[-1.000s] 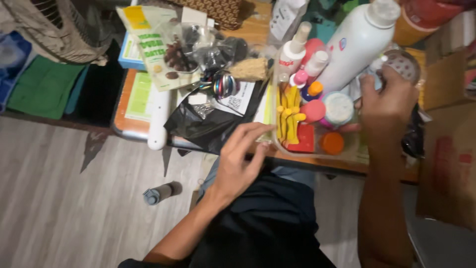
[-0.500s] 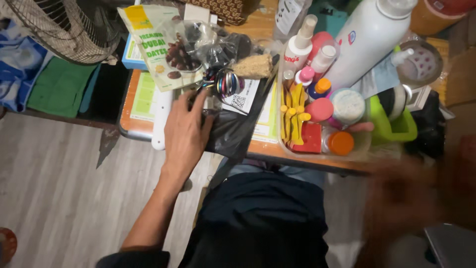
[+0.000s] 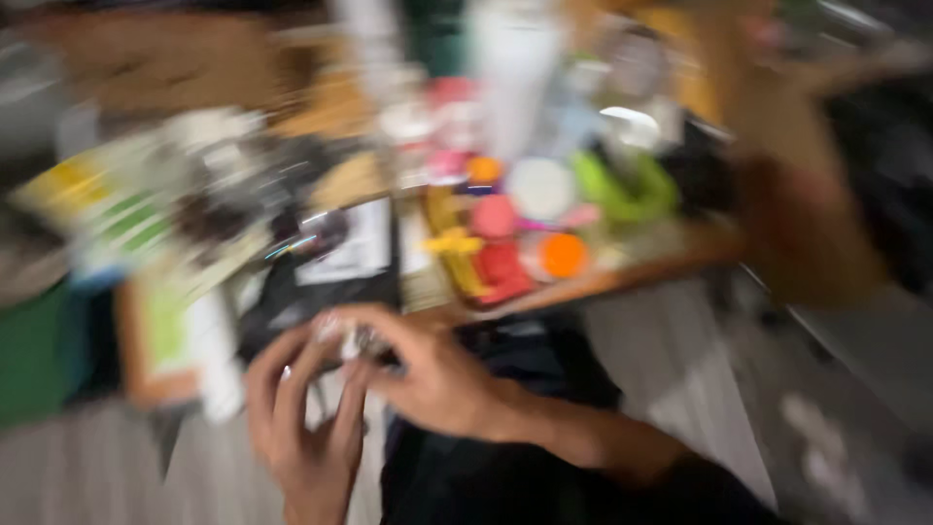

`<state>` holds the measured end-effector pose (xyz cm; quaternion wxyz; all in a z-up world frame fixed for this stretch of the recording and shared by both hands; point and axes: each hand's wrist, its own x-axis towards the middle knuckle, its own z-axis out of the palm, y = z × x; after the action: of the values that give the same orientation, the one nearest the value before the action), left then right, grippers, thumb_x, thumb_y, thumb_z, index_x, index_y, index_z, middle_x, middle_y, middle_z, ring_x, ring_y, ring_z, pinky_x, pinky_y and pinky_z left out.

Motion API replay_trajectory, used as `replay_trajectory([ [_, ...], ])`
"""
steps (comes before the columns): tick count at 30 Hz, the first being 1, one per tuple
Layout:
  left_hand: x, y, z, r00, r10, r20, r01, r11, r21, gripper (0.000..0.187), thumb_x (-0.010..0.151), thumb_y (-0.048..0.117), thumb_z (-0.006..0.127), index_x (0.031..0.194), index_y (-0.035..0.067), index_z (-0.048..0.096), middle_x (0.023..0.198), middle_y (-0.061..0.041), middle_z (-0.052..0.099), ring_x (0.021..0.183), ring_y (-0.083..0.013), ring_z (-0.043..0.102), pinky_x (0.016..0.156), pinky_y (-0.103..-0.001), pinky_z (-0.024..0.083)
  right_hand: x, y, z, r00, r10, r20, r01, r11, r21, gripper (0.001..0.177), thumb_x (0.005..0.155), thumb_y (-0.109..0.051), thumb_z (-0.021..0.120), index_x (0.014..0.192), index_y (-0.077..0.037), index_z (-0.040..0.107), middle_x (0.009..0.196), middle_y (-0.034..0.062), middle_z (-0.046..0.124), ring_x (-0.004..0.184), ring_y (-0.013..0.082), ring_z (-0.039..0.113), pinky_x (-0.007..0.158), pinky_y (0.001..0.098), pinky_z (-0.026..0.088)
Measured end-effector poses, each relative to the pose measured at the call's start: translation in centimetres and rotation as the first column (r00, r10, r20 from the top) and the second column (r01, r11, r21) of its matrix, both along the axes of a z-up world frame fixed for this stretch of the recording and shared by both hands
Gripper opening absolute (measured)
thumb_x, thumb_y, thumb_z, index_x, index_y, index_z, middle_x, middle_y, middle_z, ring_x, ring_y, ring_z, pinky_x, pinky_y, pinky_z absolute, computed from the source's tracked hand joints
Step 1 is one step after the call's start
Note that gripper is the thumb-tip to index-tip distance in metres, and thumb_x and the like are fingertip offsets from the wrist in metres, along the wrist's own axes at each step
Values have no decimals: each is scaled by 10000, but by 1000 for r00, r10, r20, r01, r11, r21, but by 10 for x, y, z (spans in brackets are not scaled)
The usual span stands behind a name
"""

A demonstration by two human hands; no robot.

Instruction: The person organizes various small items on a cluttered table, including bottles, containers, and plastic bags. They pick up, inspect, and rearrange items such as a pink bottle, a metal bowl, and a green plastic holder, placing them into a more orderly arrangement.

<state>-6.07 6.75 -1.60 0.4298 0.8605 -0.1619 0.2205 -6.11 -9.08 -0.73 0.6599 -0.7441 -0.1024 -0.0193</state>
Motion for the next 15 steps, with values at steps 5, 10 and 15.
replay_trajectory([
  [5, -3, -56, -3, 965, -242, 99, 245, 970, -12, 501, 742, -2, 829, 1198, 31, 623, 1229, -189, 651, 1076, -347, 661, 944, -410, 513, -30, -67, 24, 981, -194, 22, 195, 980, -42, 389, 977, -113, 732, 1349, -32, 651, 1291, 112, 732, 1173, 207, 742, 1005, 324, 589],
  [10, -4, -95, 0, 903, -424, 76, 430, 882, -195, 439, 809, -63, 757, 1210, 26, 602, 1207, -184, 681, 1107, -328, 693, 1014, -396, 544, -40, -188, 49, 763, -593, 258, 645, 725, -242, 194, 933, -66, 730, 1114, -30, 671, 1055, 85, 696, 934, 164, 699, 824, 317, 567],
  [15, -4, -103, 1, 904, -426, 43, 424, 877, -229, 367, 842, -100, 725, 1185, -6, 633, 1135, -179, 711, 1068, -314, 716, 975, -371, 566, 12, -349, 55, 507, -499, 703, 860, 353, -369, 216, 968, -40, 773, 1096, 73, 640, 990, 170, 657, 862, 254, 645, 791, 391, 524],
])
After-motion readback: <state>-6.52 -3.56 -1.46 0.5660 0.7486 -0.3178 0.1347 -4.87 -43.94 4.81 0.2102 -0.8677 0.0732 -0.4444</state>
